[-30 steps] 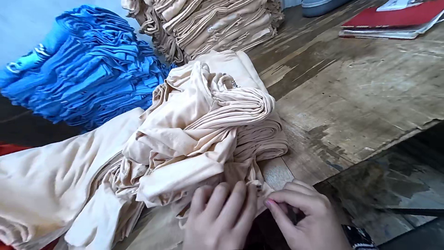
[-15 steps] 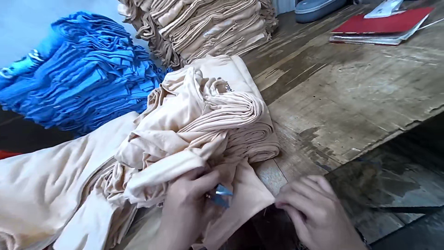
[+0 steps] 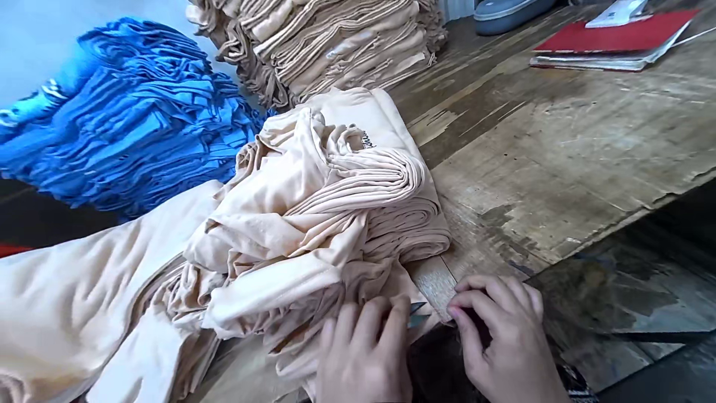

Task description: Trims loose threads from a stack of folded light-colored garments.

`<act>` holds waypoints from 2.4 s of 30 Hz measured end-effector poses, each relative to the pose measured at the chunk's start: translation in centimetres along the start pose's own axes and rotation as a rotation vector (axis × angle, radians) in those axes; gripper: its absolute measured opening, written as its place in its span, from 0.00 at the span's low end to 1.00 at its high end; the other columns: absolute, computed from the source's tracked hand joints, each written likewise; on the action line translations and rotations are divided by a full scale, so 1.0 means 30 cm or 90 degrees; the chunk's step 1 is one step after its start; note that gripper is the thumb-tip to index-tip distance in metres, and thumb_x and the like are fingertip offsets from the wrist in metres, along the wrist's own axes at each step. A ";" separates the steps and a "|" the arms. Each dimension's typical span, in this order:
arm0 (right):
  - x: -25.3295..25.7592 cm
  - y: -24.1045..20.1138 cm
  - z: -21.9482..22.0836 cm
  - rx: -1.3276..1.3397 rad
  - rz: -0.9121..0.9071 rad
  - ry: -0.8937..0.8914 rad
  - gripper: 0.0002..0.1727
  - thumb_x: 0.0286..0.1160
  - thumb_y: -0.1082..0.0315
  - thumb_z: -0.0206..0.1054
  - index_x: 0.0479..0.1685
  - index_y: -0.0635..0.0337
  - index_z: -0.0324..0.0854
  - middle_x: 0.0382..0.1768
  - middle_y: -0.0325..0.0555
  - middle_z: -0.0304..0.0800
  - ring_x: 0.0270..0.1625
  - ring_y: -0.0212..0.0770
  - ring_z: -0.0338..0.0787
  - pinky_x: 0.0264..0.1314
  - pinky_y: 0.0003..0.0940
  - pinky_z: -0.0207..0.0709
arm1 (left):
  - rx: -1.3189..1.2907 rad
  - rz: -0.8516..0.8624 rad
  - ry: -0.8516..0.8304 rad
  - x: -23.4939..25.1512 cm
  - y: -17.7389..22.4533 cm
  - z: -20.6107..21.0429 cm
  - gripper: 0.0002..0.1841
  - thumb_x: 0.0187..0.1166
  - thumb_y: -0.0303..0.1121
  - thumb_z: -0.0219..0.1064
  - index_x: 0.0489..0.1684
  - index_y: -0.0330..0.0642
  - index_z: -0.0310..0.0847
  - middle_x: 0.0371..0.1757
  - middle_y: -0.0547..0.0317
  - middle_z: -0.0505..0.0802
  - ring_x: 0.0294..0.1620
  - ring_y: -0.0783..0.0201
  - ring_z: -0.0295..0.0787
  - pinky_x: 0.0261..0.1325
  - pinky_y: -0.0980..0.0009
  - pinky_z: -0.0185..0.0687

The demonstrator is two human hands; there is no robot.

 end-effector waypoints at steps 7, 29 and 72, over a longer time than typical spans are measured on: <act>-0.005 0.012 -0.035 -0.010 0.020 -0.055 0.11 0.77 0.51 0.64 0.35 0.39 0.90 0.53 0.29 0.93 0.62 0.39 0.87 0.69 0.53 0.69 | -0.016 0.024 0.002 0.005 0.002 0.053 0.09 0.77 0.40 0.68 0.44 0.57 0.94 0.40 0.64 0.94 0.44 0.55 0.90 0.45 0.54 0.80; 0.000 -0.122 0.039 0.237 -0.129 0.072 0.08 0.77 0.65 0.70 0.44 0.41 0.94 0.40 0.33 0.95 0.44 0.30 0.90 0.62 0.39 0.76 | -0.465 -0.248 -0.068 0.026 -0.301 0.118 0.08 0.77 0.32 0.68 0.48 0.50 0.91 0.37 0.73 0.96 0.33 0.77 0.91 0.35 0.78 0.87; 0.002 0.012 -0.064 0.156 -0.026 0.103 0.07 0.77 0.56 0.71 0.37 0.35 0.97 0.36 0.25 0.93 0.47 0.29 0.86 0.61 0.41 0.71 | -0.005 0.062 0.004 0.061 0.026 0.035 0.12 0.82 0.42 0.63 0.42 0.56 0.95 0.38 0.65 0.94 0.41 0.58 0.91 0.39 0.59 0.83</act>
Point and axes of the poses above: each hand's wrist, its own x-axis towards the middle knuckle, its own z-axis out of the palm, y = z × x, the point moved 10 cm from there along x, towards the middle knuckle
